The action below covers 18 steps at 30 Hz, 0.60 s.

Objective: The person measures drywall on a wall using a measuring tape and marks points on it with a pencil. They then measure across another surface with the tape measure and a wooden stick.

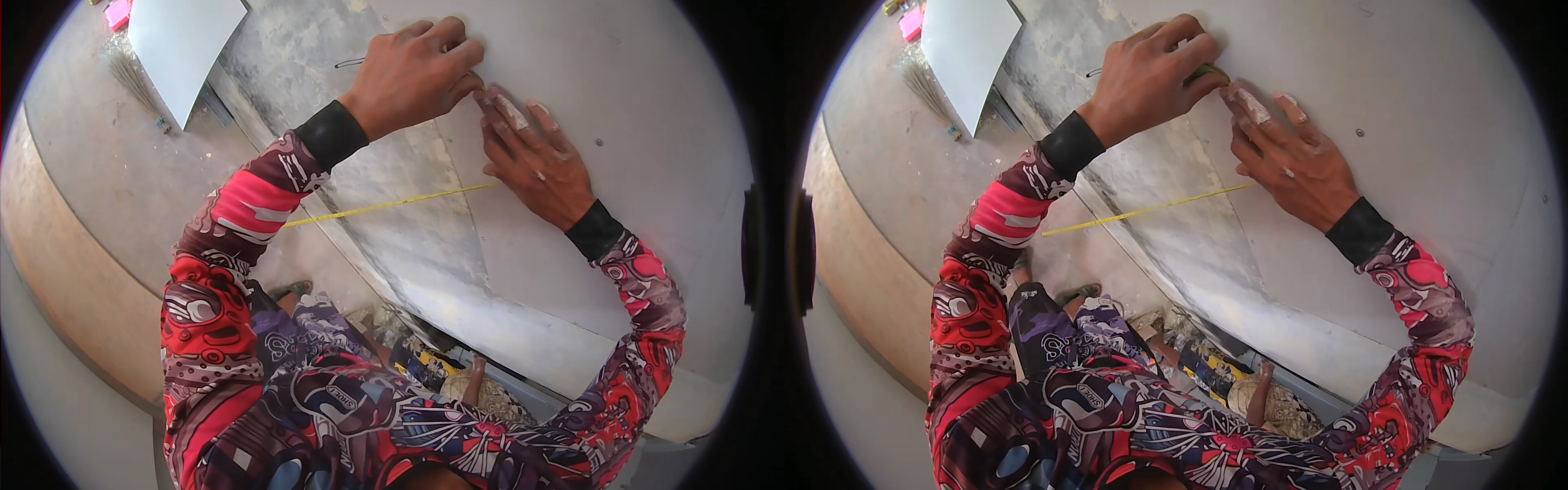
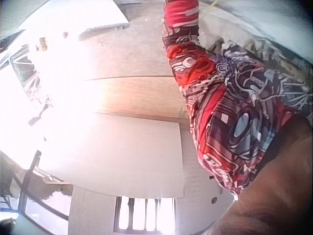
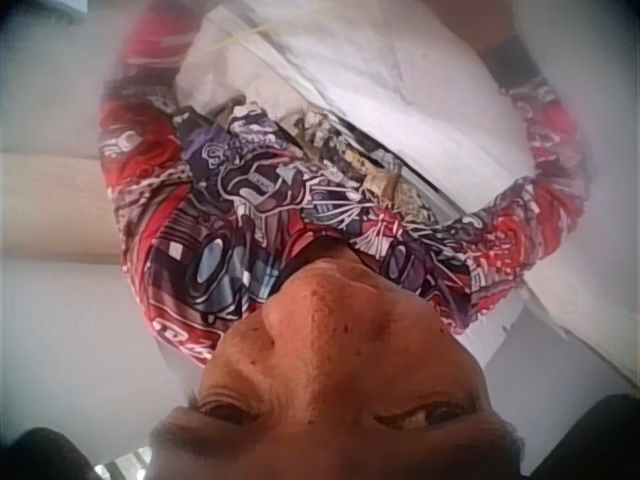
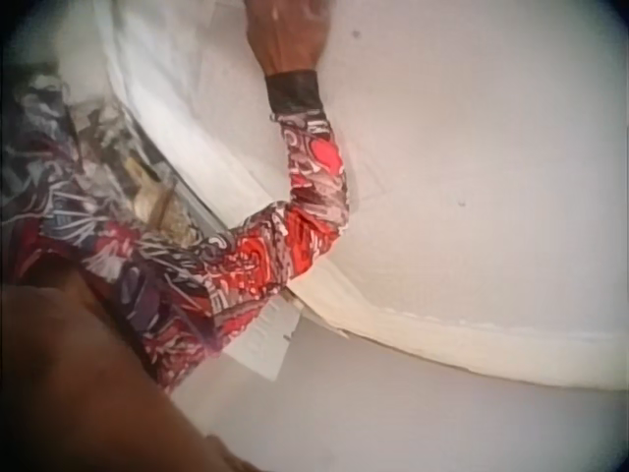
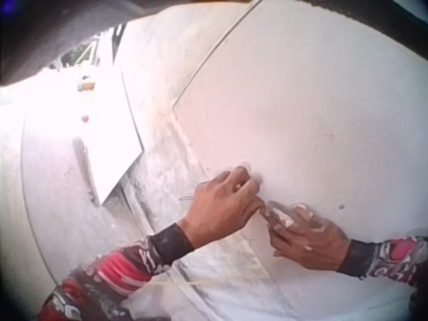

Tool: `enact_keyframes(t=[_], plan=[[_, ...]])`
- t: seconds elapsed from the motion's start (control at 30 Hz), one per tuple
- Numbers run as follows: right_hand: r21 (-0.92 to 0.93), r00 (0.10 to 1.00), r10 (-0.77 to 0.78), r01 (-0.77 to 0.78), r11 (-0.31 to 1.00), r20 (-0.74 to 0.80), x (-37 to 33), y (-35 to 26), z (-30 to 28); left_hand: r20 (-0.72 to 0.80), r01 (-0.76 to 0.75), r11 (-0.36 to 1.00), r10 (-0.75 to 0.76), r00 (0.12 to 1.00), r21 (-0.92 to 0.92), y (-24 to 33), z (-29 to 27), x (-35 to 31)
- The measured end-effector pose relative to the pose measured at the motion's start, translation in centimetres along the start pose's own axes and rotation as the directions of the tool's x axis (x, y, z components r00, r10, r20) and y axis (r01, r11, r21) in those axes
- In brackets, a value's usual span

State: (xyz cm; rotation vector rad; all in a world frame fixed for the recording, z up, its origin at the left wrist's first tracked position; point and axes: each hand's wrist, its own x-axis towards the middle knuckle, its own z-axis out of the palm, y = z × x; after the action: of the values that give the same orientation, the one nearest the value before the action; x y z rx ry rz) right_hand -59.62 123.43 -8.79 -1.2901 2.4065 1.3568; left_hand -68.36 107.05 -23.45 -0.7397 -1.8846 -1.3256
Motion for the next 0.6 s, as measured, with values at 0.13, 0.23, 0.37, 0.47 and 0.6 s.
enact_keyframes(t=[0.13,0.23,0.37,0.47,0.6], plan=[[0.013,0.997,0.072,-0.072,0.997,-0.038,0.8,-0.1,-0.9,0.042,0.091,0.986,-0.086,0.995,-0.140,0.1,0.1,0.7],[0.073,0.991,0.116,-0.111,0.991,-0.067,1.1,-0.1,-1.9,0.057,0.067,0.935,-0.050,0.997,-0.349,-0.9,-0.1,0.2],[0.077,0.992,0.119,-0.114,0.990,-0.051,1.0,-0.3,-1.9,0.034,0.010,0.889,0.006,0.999,-0.457,-0.9,-0.5,-0.5],[0.034,0.994,0.086,-0.084,0.996,-0.070,1.0,0.0,-1.8,0.027,0.013,0.907,-0.002,1.000,-0.422,-0.4,-0.7,-1.4],[0.005,0.996,0.069,-0.069,0.998,-0.051,2.2,-0.2,-2.1,-0.096,-0.076,0.925,0.043,0.994,-0.373,-1.3,-0.7,-2.3]])
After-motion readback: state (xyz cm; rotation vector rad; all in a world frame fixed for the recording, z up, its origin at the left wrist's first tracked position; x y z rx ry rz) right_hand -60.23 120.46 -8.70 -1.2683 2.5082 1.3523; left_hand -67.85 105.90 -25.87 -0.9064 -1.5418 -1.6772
